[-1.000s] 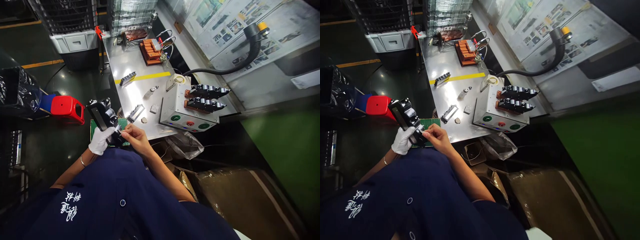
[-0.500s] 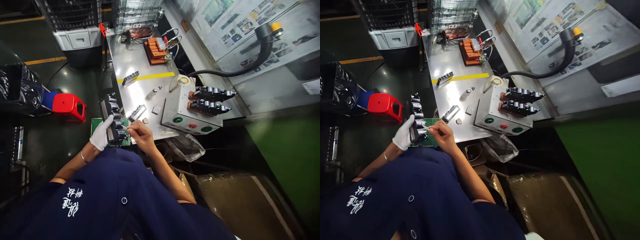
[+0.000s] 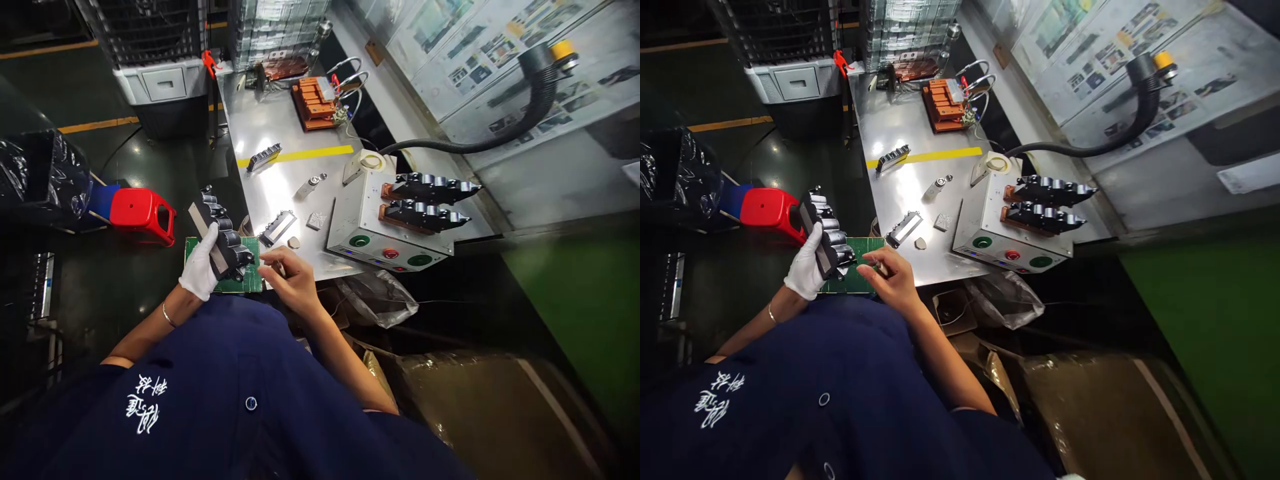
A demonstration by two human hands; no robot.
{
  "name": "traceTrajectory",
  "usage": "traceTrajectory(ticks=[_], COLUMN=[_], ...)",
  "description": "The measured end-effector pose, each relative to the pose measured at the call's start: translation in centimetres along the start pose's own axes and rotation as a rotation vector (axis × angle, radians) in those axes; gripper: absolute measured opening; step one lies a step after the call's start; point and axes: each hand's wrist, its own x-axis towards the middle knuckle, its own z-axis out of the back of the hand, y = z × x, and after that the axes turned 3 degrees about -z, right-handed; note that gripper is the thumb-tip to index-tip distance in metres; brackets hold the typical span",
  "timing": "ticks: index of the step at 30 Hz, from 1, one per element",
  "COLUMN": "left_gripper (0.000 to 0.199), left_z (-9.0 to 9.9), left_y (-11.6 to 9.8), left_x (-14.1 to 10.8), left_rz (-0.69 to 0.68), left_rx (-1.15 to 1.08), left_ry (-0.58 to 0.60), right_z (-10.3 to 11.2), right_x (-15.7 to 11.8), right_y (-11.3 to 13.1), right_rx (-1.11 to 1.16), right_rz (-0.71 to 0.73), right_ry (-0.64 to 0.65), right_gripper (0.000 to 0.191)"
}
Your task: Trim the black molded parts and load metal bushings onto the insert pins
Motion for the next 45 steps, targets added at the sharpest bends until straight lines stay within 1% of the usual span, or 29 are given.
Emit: traceTrajectory(ticks=[2,4,5,9,10,11,13,15,16,18,21,23,24,25,27,29,33,36,38,42,45], left_gripper=[0.021,0.019,0.019,0.021,0.022,0.023,0.024,0.023,0.022,0.023,0.031,0.037,0.040,0.042,0.044,0.041,0.034,0.030,0.028,0.024,0.021], left_z=[-0.2,-0.5,-0.6,-0.7,-0.7,-0.6,-0.2,0.2,0.5,0.9,1.2,1.1,1.0,0.8,0.4,0.1,-0.5,-0.9,-1.0,-1.2,-1.3], left_y=[0.1,0.3,0.4,0.6,0.6,0.5,0.3,-0.1,-0.2,-0.5,-0.6,-0.6,-0.5,-0.4,-0.2,0.0,0.4,0.5,0.6,0.6,0.6], left_x=[0.1,0.0,-0.2,-0.7,-0.8,-0.8,-0.7,-0.5,-0.4,-0.3,-0.5,-0.8,-1.0,-1.1,-1.2,-1.2,-1.2,-1.2,-1.2,-1.2,-1.2], left_rz=[-0.005,0.012,0.044,0.279,0.305,0.308,0.270,0.230,0.210,0.199,0.211,0.198,0.185,0.169,0.129,0.086,0.014,0.018,0.027,0.031,0.048], left_rx=[-0.012,-0.028,-0.044,-0.114,-0.126,-0.129,-0.103,-0.037,0.001,0.085,0.210,0.260,0.270,0.271,0.253,0.222,0.165,0.131,0.108,0.045,0.013], left_ry=[-0.036,-0.070,-0.078,-0.088,-0.087,-0.083,-0.062,-0.033,-0.021,-0.006,0.033,0.079,0.101,0.118,0.131,0.108,-0.031,-0.104,-0.109,-0.099,-0.076], right_z=[0.0,0.0,0.0,0.4,0.7,1.1,2.0,2.9,3.3,3.5,3.1,2.5,2.2,2.0,1.6,1.4,1.3,1.2,1.1,1.0,0.9], right_x=[0.0,0.1,0.2,0.2,0.2,0.2,0.2,0.3,0.4,0.5,0.8,1.0,1.1,1.2,1.4,1.6,2.1,2.3,2.4,2.5,2.6], right_y=[0.6,0.8,0.8,0.1,-0.3,-0.8,-1.6,-2.0,-2.0,-1.5,0.0,1.0,1.3,1.6,1.8,1.6,1.1,0.7,0.5,0.3,0.3], right_rx=[-0.034,-0.068,-0.084,-0.152,-0.185,-0.234,-0.358,-0.456,-0.474,-0.447,-0.373,-0.399,-0.438,-0.482,-0.537,-0.526,-0.536,-0.605,-0.653,-0.703,-0.704], right_rz=[0.008,0.002,0.002,0.043,0.055,0.052,0.006,-0.041,-0.039,0.024,0.180,0.277,0.313,0.337,0.360,0.372,0.391,0.393,0.412,0.509,0.534], right_ry=[0.045,0.059,0.056,0.013,-0.011,-0.042,-0.102,-0.118,-0.107,-0.037,0.175,0.289,0.310,0.307,0.258,0.198,0.148,0.056,-0.008,-0.024,-0.073], right_gripper=[0.025,0.029,0.031,0.033,0.034,0.034,0.032,0.033,0.033,0.036,0.045,0.050,0.052,0.055,0.059,0.061,0.062,0.059,0.058,0.059,0.058])
